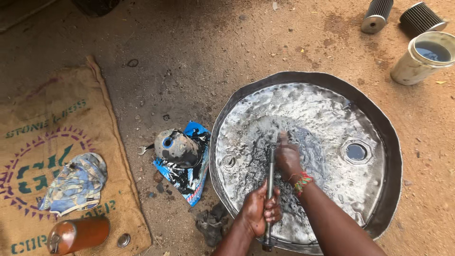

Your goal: The person cleans various mechanical parts by hand in a large metal basin filled with soapy water. They scrub a small metal component, then a long threaded rod, and finally a small spring, rinsing each item in the basin.

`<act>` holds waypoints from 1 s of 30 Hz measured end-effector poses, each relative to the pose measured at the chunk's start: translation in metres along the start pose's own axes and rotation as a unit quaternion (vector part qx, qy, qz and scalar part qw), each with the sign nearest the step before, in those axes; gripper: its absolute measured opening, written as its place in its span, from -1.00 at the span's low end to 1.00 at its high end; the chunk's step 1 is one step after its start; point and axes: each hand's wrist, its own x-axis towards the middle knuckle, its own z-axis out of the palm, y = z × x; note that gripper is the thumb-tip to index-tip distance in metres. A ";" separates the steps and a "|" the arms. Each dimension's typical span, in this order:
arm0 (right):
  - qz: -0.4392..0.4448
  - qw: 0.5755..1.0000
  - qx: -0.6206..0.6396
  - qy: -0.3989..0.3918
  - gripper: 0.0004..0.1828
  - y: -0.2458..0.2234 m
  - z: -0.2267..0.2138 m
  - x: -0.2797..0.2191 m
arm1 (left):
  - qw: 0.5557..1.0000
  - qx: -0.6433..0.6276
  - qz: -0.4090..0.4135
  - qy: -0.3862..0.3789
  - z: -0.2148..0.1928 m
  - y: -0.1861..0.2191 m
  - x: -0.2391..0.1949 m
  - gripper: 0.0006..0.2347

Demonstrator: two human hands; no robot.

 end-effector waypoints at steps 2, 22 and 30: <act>-0.075 0.956 -0.266 0.093 -0.55 0.030 -0.017 0.000 | 0.997 0.049 0.035 -0.050 0.003 0.009 -0.016 -0.54; -0.235 0.934 -0.212 -0.167 -0.73 -0.031 0.002 -0.079 | 0.875 -0.007 0.472 0.108 0.046 0.083 0.025 -0.77; -0.316 0.900 -0.149 -0.261 -0.66 0.016 0.004 -0.077 | 0.925 0.111 0.345 0.114 0.033 0.074 0.007 -0.59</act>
